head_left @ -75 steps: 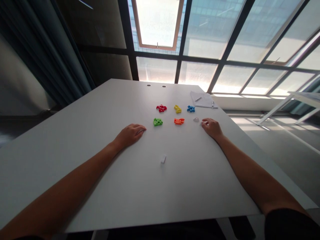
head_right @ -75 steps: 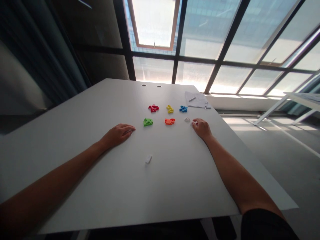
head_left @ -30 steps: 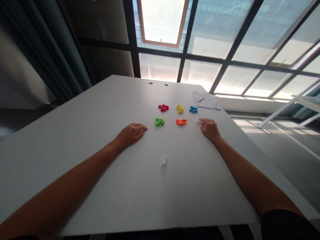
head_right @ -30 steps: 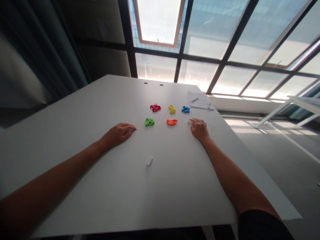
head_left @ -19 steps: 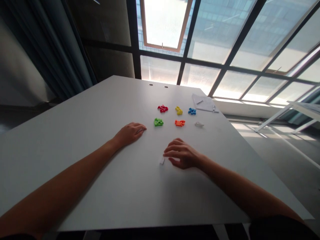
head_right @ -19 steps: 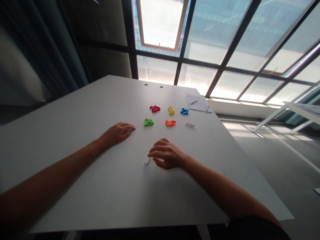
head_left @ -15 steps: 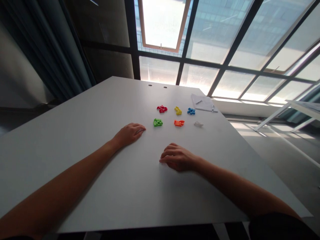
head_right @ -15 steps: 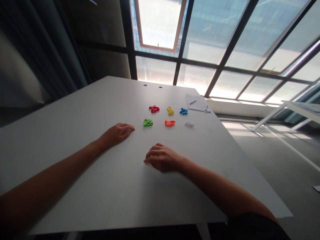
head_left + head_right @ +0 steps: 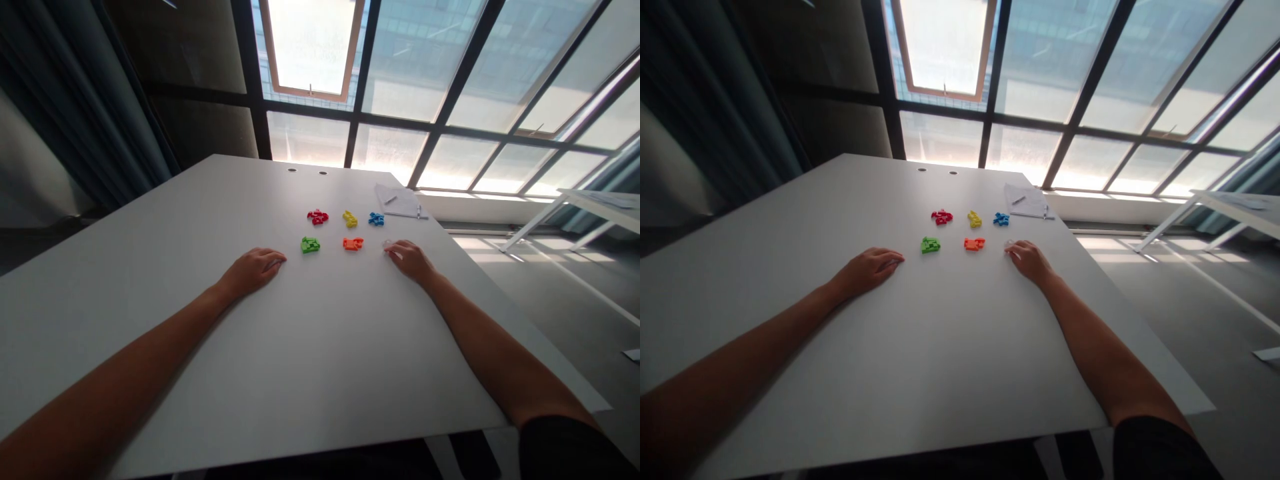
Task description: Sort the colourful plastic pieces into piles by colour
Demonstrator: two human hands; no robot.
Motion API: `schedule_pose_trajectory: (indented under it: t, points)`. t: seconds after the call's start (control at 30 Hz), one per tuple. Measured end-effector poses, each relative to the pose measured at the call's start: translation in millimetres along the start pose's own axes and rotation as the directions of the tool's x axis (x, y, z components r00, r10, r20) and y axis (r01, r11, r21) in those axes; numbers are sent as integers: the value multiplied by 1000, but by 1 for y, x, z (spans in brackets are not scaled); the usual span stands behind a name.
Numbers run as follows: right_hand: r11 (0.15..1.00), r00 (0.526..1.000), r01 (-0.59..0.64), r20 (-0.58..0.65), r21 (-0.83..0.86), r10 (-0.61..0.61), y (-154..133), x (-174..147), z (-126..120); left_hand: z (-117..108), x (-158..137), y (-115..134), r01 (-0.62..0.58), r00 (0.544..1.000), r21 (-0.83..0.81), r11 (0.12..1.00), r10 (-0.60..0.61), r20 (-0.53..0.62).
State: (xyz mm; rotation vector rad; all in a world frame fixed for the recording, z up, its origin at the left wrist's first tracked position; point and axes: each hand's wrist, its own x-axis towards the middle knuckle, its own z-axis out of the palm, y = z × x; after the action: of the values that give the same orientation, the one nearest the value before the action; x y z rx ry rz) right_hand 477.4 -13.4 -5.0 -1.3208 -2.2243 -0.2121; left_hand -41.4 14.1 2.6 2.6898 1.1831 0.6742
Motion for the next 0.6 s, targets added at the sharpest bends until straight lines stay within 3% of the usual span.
schedule_pose_trajectory:
  t: [0.17, 0.6]
  points:
    - [981, 993, -116, -3, -154, 117, -1, -1, 3, 1, 0, 1, -2, 1000, 3, 1000, 2, -7]
    - [960, 975, -220, -55, -175, 214, -10, 1, 3, -3, 1, 3, -1, 1000, 0, 1000, 1, -1]
